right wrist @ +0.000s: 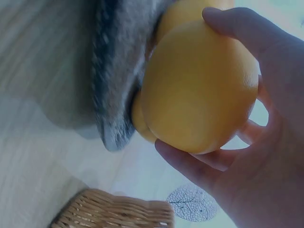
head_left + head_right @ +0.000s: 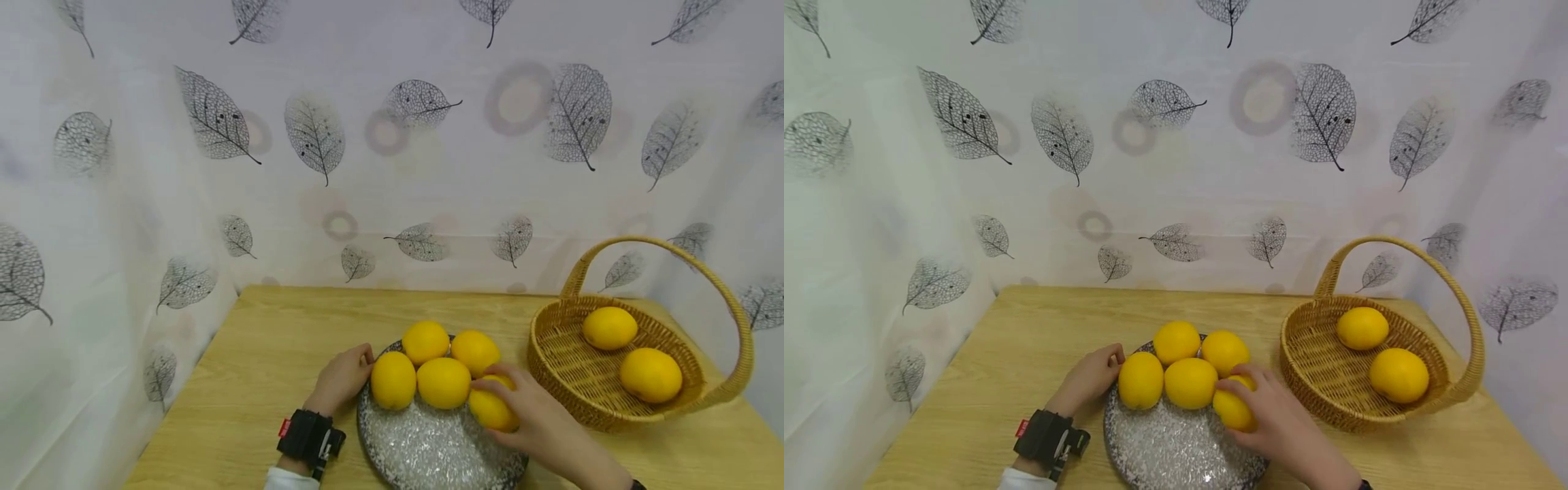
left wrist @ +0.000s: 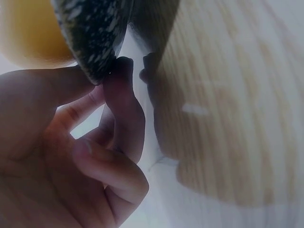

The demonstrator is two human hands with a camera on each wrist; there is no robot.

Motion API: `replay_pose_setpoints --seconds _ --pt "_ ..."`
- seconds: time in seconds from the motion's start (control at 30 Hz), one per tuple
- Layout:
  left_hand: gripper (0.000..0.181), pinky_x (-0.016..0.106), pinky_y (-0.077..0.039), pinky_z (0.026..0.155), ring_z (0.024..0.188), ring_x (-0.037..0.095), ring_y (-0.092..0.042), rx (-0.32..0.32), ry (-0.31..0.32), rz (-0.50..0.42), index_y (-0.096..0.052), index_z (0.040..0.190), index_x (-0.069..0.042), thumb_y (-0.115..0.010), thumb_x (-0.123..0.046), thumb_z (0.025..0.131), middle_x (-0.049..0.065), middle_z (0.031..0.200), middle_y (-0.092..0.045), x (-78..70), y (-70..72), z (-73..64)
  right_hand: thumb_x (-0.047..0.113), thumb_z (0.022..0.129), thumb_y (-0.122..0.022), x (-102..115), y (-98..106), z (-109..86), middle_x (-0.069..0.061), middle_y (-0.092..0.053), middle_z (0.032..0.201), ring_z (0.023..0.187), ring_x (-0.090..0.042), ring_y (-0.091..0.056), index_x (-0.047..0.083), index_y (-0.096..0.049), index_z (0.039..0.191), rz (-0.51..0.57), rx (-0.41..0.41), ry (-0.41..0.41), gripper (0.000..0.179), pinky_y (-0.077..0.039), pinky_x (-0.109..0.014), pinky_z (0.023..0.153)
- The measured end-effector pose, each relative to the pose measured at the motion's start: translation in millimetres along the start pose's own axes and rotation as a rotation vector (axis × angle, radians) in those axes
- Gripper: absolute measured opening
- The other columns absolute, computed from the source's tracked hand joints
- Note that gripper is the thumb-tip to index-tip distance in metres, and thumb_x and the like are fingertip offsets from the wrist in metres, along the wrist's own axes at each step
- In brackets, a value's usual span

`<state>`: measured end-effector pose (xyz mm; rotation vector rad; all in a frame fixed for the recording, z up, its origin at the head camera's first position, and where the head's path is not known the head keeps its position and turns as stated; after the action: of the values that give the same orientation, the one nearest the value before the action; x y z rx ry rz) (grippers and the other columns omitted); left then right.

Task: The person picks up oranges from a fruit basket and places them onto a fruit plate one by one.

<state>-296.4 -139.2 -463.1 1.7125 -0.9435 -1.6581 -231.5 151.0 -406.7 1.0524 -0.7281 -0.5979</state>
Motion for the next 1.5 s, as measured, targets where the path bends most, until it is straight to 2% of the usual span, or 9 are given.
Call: replay_pose_setpoints --seconds 0.23,0.43,0.57,1.03,1.3,1.5 --pt "0.01 0.026 -0.03 0.047 0.054 0.017 -0.043 -0.005 -0.006 0.007 -0.061 0.088 -0.014 -0.058 -0.021 0.093 0.004 0.066 -0.053 -3.7 2.7 -0.7 0.038 0.065 -0.083 3.8 -4.5 -4.0 -0.005 -0.058 0.128 0.11 -0.023 -0.056 0.03 -0.062 0.124 -0.002 -0.002 -0.031 0.063 -0.056 -0.05 0.084" --pt "0.01 0.026 -0.029 0.047 0.053 0.017 -0.043 -0.007 -0.008 0.005 -0.061 0.088 -0.013 -0.058 -0.02 0.093 0.005 0.066 -0.053 -5.0 4.2 -2.9 0.039 0.067 -0.082 0.8 -8.7 -8.2 -0.008 -0.057 0.132 0.112 -0.029 -0.056 0.028 -0.059 0.128 0.003 0.039 -0.084 0.067 -0.054 -0.056 0.086" --pt "0.01 0.026 -0.03 0.048 0.054 0.017 -0.043 -0.011 -0.009 0.008 -0.061 0.087 -0.013 -0.058 -0.02 0.093 0.005 0.067 -0.054 -4.6 4.4 -4.4 0.039 0.068 -0.082 -1.1 -9.5 -10.2 -0.008 -0.056 0.132 0.113 -0.029 -0.056 0.024 -0.058 0.129 0.034 0.035 -0.101 0.067 -0.053 -0.056 0.087" --pt "0.01 0.026 -0.029 0.046 0.051 0.016 -0.041 -0.007 -0.009 0.009 -0.061 0.088 -0.013 -0.058 -0.02 0.094 0.004 0.063 -0.049 -5.9 3.4 -4.9 0.039 0.067 -0.082 -3.1 -7.7 -12.6 -0.011 -0.056 0.132 0.112 -0.032 -0.057 0.021 -0.059 0.128 0.012 -0.026 -0.085 0.067 -0.053 -0.058 0.085" --pt "0.008 0.026 -0.029 0.046 0.051 0.016 -0.041 -0.012 -0.032 0.001 -0.061 0.088 -0.012 -0.058 -0.018 0.093 0.004 0.064 -0.05 -5.4 3.5 -4.4 0.038 0.071 -0.081 -4.4 -7.0 -13.7 -0.009 -0.056 0.132 0.112 -0.029 -0.058 0.022 -0.058 0.128 0.022 -0.002 -0.116 0.063 -0.053 -0.058 0.082" --pt "0.008 0.026 -0.029 0.046 0.052 0.016 -0.041 -0.011 -0.024 -0.003 -0.061 0.088 -0.012 -0.058 -0.018 0.093 0.004 0.064 -0.051 -5.4 4.0 -4.9 0.036 0.071 -0.081 -3.2 -4.6 -14.0 -0.01 -0.057 0.131 0.111 -0.03 -0.058 0.023 -0.059 0.126 0.019 -0.014 -0.105 0.061 -0.054 -0.056 0.082"
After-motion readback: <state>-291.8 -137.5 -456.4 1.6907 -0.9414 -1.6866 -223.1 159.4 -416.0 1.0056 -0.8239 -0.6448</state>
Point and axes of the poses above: each hand's wrist, its own z-axis towards the middle knuckle, its own y-axis out of the back of the hand, x = y × z, the point moved 5 cm from there along z, towards the middle knuckle
